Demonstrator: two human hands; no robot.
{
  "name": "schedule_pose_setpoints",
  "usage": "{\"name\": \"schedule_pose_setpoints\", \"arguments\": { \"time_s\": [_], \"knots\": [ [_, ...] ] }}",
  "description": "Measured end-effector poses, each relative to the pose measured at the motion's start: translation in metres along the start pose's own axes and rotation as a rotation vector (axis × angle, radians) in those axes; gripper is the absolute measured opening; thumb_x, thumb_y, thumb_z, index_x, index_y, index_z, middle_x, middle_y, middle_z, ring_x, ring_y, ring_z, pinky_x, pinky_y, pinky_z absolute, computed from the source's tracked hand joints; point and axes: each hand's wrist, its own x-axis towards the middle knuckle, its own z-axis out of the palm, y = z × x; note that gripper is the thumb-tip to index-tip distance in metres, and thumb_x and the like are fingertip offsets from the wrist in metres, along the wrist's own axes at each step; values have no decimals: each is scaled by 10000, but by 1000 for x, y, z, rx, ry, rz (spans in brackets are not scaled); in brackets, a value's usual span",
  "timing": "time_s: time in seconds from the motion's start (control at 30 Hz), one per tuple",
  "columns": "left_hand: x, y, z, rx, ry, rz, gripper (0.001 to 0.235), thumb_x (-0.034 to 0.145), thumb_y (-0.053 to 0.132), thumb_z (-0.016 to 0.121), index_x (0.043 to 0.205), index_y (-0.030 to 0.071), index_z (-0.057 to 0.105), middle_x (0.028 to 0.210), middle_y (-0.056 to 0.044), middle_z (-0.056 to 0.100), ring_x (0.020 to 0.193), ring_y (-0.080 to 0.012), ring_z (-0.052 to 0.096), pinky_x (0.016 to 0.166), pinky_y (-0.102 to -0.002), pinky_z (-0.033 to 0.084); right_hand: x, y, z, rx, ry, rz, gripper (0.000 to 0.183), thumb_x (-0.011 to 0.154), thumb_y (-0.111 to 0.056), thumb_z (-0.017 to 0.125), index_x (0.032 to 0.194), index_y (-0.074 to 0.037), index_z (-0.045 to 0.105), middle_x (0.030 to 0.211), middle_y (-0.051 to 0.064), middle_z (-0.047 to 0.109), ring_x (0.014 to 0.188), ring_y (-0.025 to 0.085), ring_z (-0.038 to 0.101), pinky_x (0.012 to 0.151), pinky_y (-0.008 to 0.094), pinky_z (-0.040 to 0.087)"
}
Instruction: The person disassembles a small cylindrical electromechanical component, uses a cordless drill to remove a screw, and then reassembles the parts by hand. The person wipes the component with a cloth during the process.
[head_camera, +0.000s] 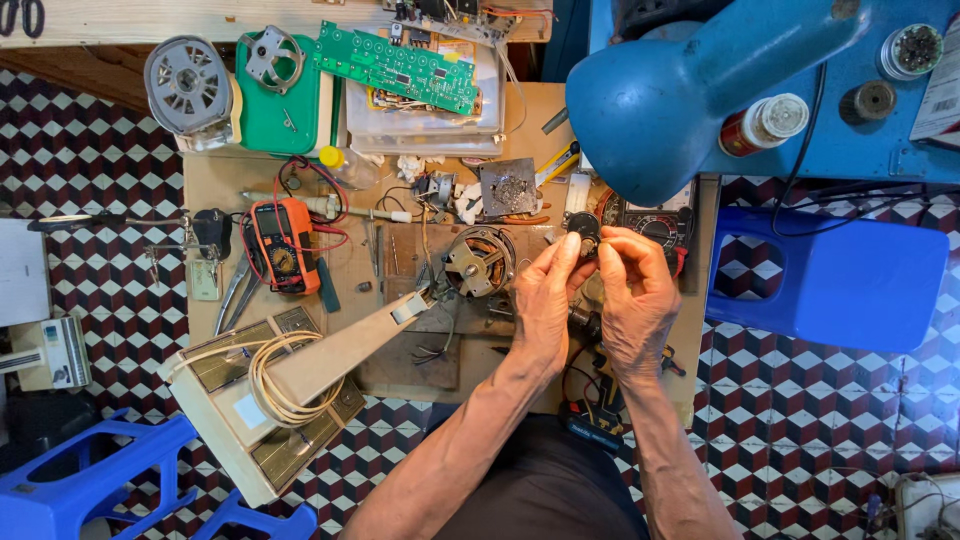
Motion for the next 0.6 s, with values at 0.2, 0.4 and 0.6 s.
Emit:
{"name": "schedule_pose_setpoints", "arguments": {
  "time_s": [0.2,0.4,0.6],
  "knots": [
    [0,-4,2,4,18,-8,303,1041,236,615,1206,-1,709,1108,-62,705,991,-118,662,902,-267,567,-1,0,1,-16,7,-17,78,1034,-31,650,1104,-5,670,1237,75,673,1083,124,654,915,256,564],
    [-5,0,7,22,45,-19,309,1048,237,616,1195,-18,712,1103,-85,710,978,-140,664,902,-277,572,-4,2,0,-340,39,-241,65,1040,-27,677,1099,-2,666,1211,114,700,1113,211,688,955,325,565],
    [-6,0,10,3,66,-38,327,1034,252,608,1200,-13,702,1129,-79,703,1019,-136,666,953,-292,587,-10,3,2,-334,58,-236,96,1053,-44,659,1133,-10,700,1246,120,716,1123,213,708,947,332,586]
  ]
}}
